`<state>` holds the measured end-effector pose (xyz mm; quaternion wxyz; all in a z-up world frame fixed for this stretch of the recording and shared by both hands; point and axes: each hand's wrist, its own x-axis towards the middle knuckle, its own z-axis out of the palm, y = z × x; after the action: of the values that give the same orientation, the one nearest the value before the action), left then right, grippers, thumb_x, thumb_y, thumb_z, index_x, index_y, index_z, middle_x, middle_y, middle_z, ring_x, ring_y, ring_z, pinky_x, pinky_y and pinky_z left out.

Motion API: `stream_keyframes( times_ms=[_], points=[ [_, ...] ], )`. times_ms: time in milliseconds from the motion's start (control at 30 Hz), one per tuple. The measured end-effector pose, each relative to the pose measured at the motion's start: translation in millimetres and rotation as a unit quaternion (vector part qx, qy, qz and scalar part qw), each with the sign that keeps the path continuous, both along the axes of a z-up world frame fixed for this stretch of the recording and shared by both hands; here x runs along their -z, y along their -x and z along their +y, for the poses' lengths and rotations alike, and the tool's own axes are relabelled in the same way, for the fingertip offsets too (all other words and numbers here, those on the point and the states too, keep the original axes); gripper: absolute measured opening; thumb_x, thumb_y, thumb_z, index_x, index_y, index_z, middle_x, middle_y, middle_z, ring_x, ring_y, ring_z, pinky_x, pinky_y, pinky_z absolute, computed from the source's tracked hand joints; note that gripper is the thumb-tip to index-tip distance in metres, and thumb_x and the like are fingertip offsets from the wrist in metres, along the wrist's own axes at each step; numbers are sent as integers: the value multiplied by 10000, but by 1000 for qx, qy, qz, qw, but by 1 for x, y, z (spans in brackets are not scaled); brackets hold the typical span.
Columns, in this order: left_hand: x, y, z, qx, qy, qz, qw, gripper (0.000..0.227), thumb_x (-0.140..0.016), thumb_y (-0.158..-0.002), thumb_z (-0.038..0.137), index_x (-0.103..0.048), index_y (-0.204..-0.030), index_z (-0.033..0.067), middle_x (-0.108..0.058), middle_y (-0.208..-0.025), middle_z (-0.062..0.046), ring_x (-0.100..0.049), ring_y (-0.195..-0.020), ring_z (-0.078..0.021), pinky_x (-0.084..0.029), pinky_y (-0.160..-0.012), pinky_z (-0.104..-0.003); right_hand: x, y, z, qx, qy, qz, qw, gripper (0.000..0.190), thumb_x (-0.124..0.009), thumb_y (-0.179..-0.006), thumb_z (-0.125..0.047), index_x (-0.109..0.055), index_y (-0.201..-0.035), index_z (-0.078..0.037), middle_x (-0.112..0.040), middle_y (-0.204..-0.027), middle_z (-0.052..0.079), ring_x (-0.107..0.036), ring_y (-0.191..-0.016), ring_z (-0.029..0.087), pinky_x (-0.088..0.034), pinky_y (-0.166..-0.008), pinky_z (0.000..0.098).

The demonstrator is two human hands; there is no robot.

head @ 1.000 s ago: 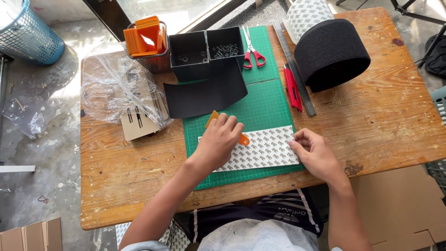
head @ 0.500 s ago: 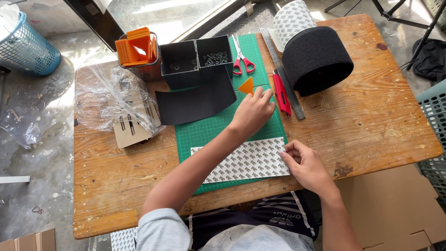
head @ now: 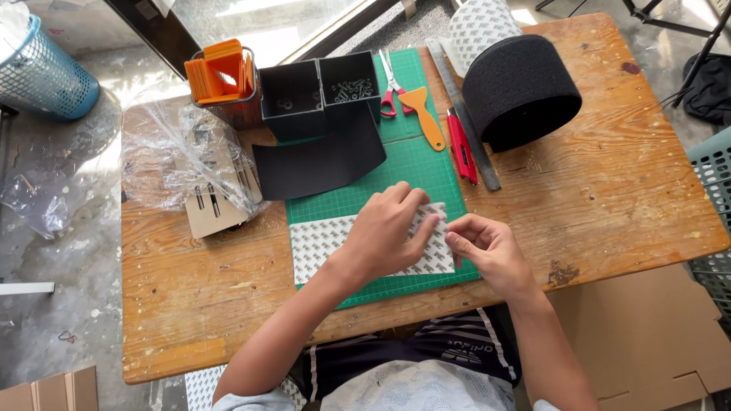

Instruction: The person smooths a strip of patterned adhesive tape onto a green cutting mat using an orange plastic squeegee. They then use a metal ruler and a red utility knife to cut the tape to size. Finally, the person peels the backing off the cut tape and applies it to a black foam strip.

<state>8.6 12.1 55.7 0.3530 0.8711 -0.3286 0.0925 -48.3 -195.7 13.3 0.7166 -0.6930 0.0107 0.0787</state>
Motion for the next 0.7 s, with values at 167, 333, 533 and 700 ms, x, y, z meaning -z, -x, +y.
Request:
stream_keyframes(
  times_ms=[167,333,533,700],
  points=[
    [-7,15,26,-36,46,15,998,211,-590,-953,310,-627,-1020,113,-459,-813,-24,-564,-677,-277,-478,-641,-363,-4,-2,15,-96,-100,-21,990,170,-654,-922,-80,-709,-958,77,-722,-680,184,-700,-642,194,-609,-557,363],
    [-22,20,35,-46,52,42,997,208,-613,-915,263,-699,-992,91,-468,-771,-48,-554,-589,-226,-467,-555,-325,-14,3,25,-141,-96,-33,985,148,-694,-862,-60,-717,-865,86,-698,-641,183,-688,-585,196,-593,-531,356],
    [-27,21,37,-36,55,49,997,221,-626,-897,256,-723,-982,77,-472,-754,-52,-551,-570,-210,-460,-517,-316,-15,1,29,-158,-118,-40,979,171,-724,-843,-92,-689,-824,74,-680,-617,169,-667,-583,167,-560,-507,321],
    [-31,21,39,-17,82,84,993,200,-620,-895,241,-715,-976,85,-455,-752,-47,-547,-550,-244,-464,-506,-343,-7,0,29,-175,-144,-28,974,186,-739,-823,-96,-683,-807,81,-669,-590,182,-661,-561,174,-545,-478,308]
  ],
)
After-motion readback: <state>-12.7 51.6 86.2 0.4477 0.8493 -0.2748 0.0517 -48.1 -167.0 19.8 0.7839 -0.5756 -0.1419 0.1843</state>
